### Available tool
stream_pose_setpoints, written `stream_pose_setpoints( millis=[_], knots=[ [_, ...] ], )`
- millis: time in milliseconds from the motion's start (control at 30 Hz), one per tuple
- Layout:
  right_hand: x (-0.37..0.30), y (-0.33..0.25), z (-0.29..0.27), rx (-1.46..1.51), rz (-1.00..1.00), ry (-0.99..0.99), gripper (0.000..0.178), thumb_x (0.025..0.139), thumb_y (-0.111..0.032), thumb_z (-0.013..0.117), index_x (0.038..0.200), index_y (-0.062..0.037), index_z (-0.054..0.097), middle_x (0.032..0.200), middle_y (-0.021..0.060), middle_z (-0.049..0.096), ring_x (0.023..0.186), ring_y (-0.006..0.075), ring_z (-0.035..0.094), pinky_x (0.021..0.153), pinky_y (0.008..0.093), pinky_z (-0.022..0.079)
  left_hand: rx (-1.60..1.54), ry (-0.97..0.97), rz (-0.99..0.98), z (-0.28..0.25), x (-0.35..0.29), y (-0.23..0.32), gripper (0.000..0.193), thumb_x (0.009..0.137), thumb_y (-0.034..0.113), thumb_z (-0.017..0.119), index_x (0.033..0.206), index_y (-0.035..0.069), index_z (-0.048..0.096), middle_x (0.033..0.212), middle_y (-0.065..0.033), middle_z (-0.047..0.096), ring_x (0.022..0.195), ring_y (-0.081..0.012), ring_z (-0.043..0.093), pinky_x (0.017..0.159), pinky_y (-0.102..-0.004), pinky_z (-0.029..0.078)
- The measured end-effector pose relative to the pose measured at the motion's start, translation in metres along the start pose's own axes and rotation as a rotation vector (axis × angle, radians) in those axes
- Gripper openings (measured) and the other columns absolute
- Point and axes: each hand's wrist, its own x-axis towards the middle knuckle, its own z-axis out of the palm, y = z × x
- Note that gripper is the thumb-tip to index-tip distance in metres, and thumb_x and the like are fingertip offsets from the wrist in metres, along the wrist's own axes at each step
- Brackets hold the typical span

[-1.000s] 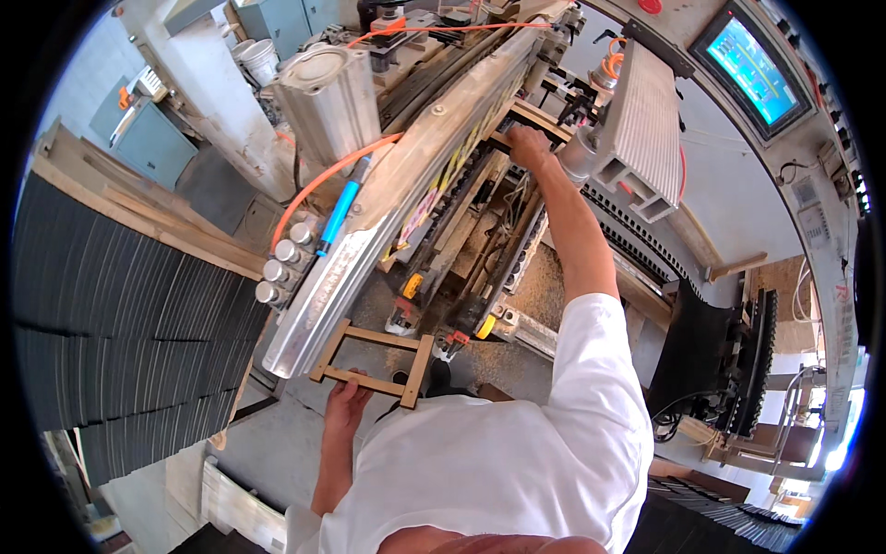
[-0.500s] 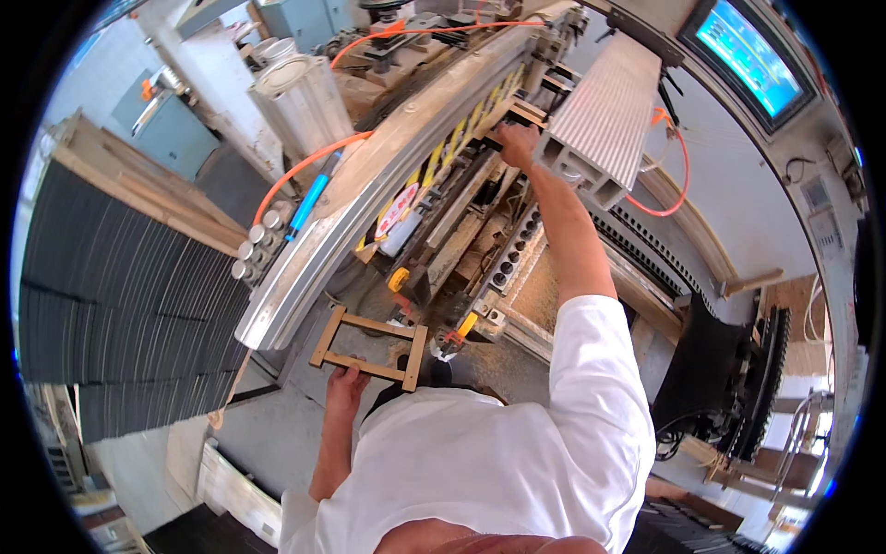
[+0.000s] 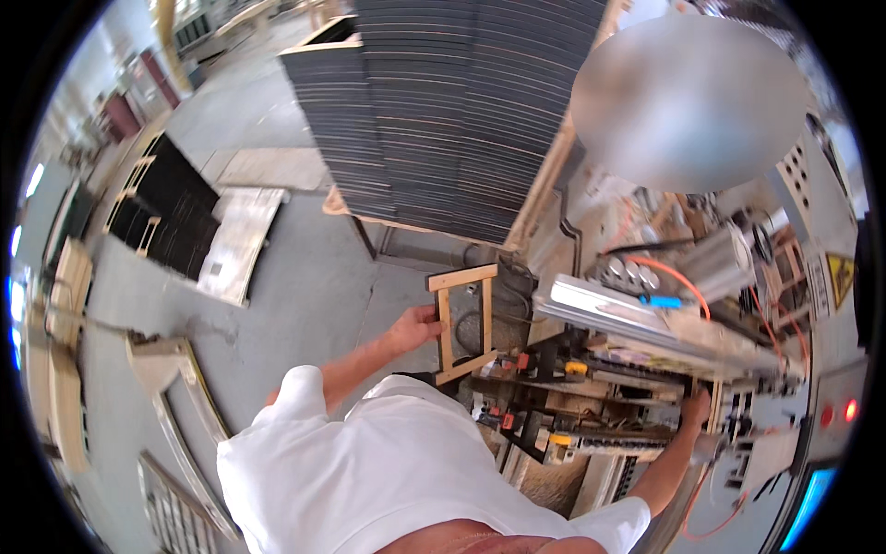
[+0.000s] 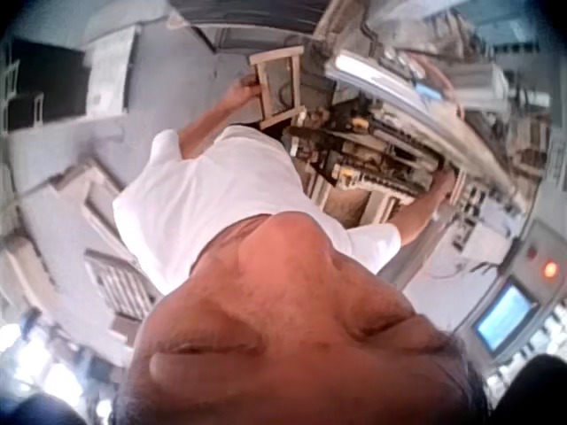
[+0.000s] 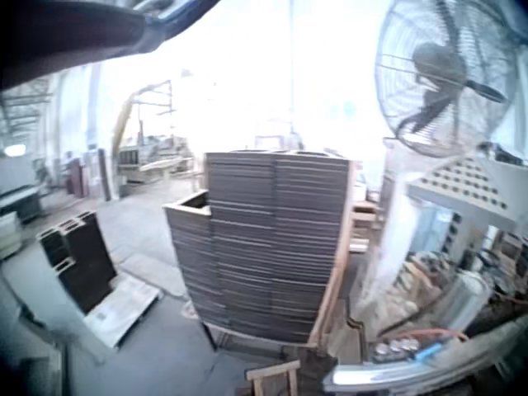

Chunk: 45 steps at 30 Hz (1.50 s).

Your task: The person repeatedly places small wooden frames onto a machine, activates it to process the frames, and then removes them. The person handles the frames one at a time, placing them on a conveyor belt after processing.

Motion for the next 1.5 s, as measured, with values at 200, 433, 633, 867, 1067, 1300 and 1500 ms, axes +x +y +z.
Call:
stream_pose_setpoints(
  millis=[200, 433, 633, 867, 1067, 1300, 1500],
  knots=[
    [-0.012, -0.012, -0.013, -0.026, 0.028, 0.026, 0.03, 0.082, -0.014, 0.069, 0.108, -0.0005, 0.061, 0.108, 0.0196, 0.065, 0.094, 0.0342, 0.065, 0.077, 0.0484, 0.055, 0.12, 0.122, 0.432, -0.086, -0.038, 0.096, 0.023, 0.094, 0.006, 0.053, 0.116, 0.003, 0.061, 0.106, -0.0062, 0.068, 0.095, -0.0141, 0.062, 0.09, -0.0294, 0.048],
    [-0.037, -0.023, -0.036, 0.072, 0.03, 0.479, 0.038, 0.089, -0.028, 0.062, 0.117, -0.0028, 0.061, 0.108, 0.019, 0.067, 0.093, 0.0375, 0.065, 0.077, 0.0473, 0.052, -0.061, 0.432, 0.85, -0.202, -0.079, 0.273, 0.031, 0.098, 0.021, 0.046, 0.115, -0.002, 0.058, 0.102, -0.0092, 0.067, 0.08, -0.0134, 0.06, 0.074, -0.0263, 0.048],
    [-0.187, -0.127, -0.117, 0.634, 0.059, 0.928, 0.031, 0.096, -0.019, 0.057, 0.12, -0.001, 0.061, 0.116, 0.0159, 0.065, 0.099, 0.0285, 0.065, 0.081, 0.0377, 0.052, -0.089, 0.351, 0.864, -0.367, -0.028, 0.43, 0.035, 0.099, 0.018, 0.044, 0.123, -0.007, 0.051, 0.102, -0.0119, 0.063, 0.081, -0.0129, 0.059, 0.073, -0.0224, 0.05],
    [-0.349, -0.272, -0.136, 0.859, -0.152, 0.893, 0.022, 0.093, -0.003, 0.059, 0.113, 0.0039, 0.063, 0.107, 0.0148, 0.067, 0.094, 0.0226, 0.063, 0.083, 0.0329, 0.051, 0.074, 0.356, 0.525, -0.436, 0.114, 0.534, 0.027, 0.095, 0.012, 0.051, 0.11, -0.011, 0.054, 0.088, -0.0166, 0.068, 0.067, -0.0204, 0.067, 0.059, -0.032, 0.057],
    [-0.393, -0.317, -0.115, 0.914, 0.018, 0.54, 0.028, 0.088, -0.004, 0.063, 0.116, -0.0002, 0.061, 0.09, 0.0124, 0.064, 0.072, 0.0193, 0.057, 0.064, 0.0326, 0.047, 0.539, 0.282, 0.443, -0.392, 0.152, 0.523, 0.04, 0.089, 0.027, 0.062, 0.109, -0.007, 0.062, 0.093, -0.0162, 0.068, 0.072, -0.0215, 0.066, 0.064, -0.0361, 0.055],
    [-0.428, -0.311, -0.116, 0.831, 0.068, 0.536, 0.03, 0.087, -0.004, 0.064, 0.116, -0.0006, 0.061, 0.099, 0.0135, 0.064, 0.075, 0.0223, 0.059, 0.068, 0.0333, 0.049, -0.183, 0.19, 0.537, -0.474, 0.196, 0.471, 0.062, 0.096, 0.041, 0.052, 0.14, 0.0, 0.037, 0.135, -0.0189, 0.049, 0.115, -0.0269, 0.054, 0.099, -0.0373, 0.045],
    [-0.474, -0.257, -0.119, 0.729, 0.258, 0.534, 0.031, 0.085, -0.012, 0.063, 0.115, -0.0052, 0.06, 0.098, 0.0142, 0.064, 0.082, 0.0285, 0.064, 0.074, 0.0365, 0.051, -0.47, 0.492, 0.333, -0.672, 0.237, 0.193, 0.049, 0.098, 0.036, 0.041, 0.133, 0.001, 0.046, 0.13, -0.0167, 0.054, 0.124, -0.0301, 0.049, 0.099, -0.0437, 0.044]
  ],
)
